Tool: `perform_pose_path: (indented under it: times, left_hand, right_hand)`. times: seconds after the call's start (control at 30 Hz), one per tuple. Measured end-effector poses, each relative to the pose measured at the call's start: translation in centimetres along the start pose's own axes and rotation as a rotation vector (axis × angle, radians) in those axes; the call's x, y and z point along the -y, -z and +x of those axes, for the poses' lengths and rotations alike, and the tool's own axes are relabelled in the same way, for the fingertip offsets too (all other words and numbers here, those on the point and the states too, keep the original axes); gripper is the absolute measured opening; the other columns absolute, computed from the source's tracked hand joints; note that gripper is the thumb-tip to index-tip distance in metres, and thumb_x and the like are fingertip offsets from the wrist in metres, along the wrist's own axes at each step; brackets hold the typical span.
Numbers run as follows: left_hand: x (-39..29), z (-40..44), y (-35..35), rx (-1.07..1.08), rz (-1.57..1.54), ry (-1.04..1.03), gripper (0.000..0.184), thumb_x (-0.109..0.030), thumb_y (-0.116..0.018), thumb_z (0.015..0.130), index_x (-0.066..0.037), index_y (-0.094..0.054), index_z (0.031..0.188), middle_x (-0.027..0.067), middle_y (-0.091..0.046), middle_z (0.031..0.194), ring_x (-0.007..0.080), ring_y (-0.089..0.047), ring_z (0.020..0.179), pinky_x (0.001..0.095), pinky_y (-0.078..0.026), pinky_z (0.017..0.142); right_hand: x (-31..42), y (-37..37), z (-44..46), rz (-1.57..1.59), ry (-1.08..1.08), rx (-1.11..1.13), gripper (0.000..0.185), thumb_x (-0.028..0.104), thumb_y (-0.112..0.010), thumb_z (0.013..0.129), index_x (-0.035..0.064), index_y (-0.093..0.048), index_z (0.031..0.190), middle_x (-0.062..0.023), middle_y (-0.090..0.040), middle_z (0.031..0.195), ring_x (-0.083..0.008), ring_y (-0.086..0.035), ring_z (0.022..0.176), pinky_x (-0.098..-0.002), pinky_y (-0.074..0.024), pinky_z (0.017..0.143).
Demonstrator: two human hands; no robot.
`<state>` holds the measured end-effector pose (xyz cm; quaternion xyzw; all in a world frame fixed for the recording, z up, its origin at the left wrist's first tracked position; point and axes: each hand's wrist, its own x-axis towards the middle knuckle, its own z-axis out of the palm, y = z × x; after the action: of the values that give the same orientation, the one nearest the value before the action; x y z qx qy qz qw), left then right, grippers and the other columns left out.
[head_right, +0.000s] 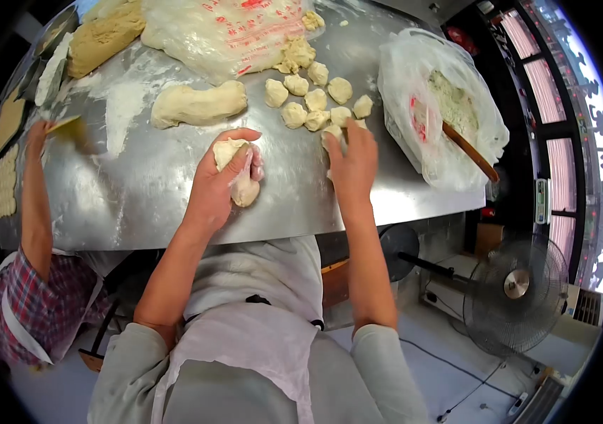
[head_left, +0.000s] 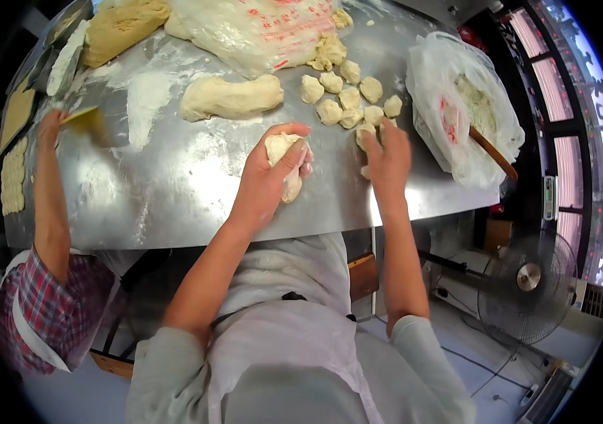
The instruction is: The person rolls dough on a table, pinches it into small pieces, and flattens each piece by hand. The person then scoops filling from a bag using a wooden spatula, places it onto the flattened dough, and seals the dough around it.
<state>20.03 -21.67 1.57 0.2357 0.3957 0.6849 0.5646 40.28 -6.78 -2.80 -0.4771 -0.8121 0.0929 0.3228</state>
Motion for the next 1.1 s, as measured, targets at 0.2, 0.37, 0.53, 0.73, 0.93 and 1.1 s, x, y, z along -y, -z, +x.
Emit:
perform_pose_path:
  times: [0.2, 0.37, 0.53, 0.73, 0.93, 1.1]
  left_hand:
    - [0.5, -0.4, -0.4, 0.0, -0.121, 0.206, 0.058, -0.027, -0.057, 0.11, -0.01, -0.039, 0.162, 0.0111, -0.058, 0.14, 0.021, -0.059, 0.125, 0.0351, -0.049, 0.106]
    - [1.2, -1.8, -0.3, 0.055, 0.127, 0.23, 0.082, -0.034, -0.07, 0.102, -0.011, -0.027, 0.168, 0.016, -0.051, 0.154, 0.028, -0.051, 0.141, 0.0377, -0.04, 0.118]
    - [0.3, -2.8, -1.1, 0.206, 0.811, 0.023, 0.058, -0.009, -0.069, 0.095, -0.006, -0.048, 0.148, 0.0204, -0.068, 0.131, 0.0315, -0.066, 0.123, 0.0401, -0.051, 0.104]
    - [-0.2, -2.1, -0.2, 0.168, 0.838, 0.139, 0.033, -0.003, -0.064, 0.092, 0.001, -0.061, 0.125, 0.0226, -0.073, 0.112, 0.0358, -0.072, 0.106, 0.0413, -0.054, 0.093]
    - [0.9, -2.4, -0.2, 0.098, 0.924, -0.146, 0.026, -0.004, -0.067, 0.092, -0.002, -0.064, 0.118, 0.0188, -0.073, 0.106, 0.0371, -0.07, 0.098, 0.0411, -0.055, 0.089]
    - [-0.8, -4.4, -0.8, 0.091, 0.789, -0.209, 0.023, -0.008, -0.073, 0.094, -0.008, -0.065, 0.115, 0.005, -0.067, 0.097, 0.0206, -0.065, 0.09, 0.0334, -0.053, 0.084]
  right_hand:
    - [9.2, 4.6, -2.1, 0.809, -0.29, 0.564, 0.056, 0.014, -0.081, 0.089, 0.0086, -0.058, 0.14, -0.005, -0.063, 0.085, -0.0142, -0.061, 0.076, -0.029, -0.0513, 0.072]
    - [10.2, 3.5, -3.2, 0.944, -0.387, 0.628, 0.039, 0.018, -0.076, 0.093, 0.0033, -0.054, 0.121, -0.0079, -0.064, 0.096, -0.0118, -0.061, 0.079, -0.0304, -0.0531, 0.071]
    - [10.9, 4.3, -3.2, 0.718, -0.234, 0.521, 0.037, 0.024, -0.076, 0.094, 0.0042, -0.055, 0.118, -0.0126, -0.066, 0.1, -0.017, -0.068, 0.081, -0.0326, -0.0551, 0.071]
    - [11.3, 4.5, -2.3, 0.405, 0.183, 0.412, 0.033, 0.027, -0.075, 0.095, 0.0075, -0.06, 0.116, -0.0146, -0.069, 0.1, -0.0307, -0.07, 0.08, -0.038, -0.0552, 0.071]
    - [11.5, 0.0, -1.5, 0.408, -0.007, 0.208, 0.029, 0.032, -0.074, 0.096, 0.0088, -0.062, 0.109, -0.0142, -0.069, 0.083, -0.0388, -0.066, 0.074, -0.0456, -0.0531, 0.067]
    - [7.5, -3.6, 2.1, 0.209, -0.145, 0.166, 0.031, 0.035, -0.073, 0.099, 0.0066, -0.06, 0.103, -0.0192, -0.069, 0.08, -0.0416, -0.064, 0.073, -0.0463, -0.0517, 0.067]
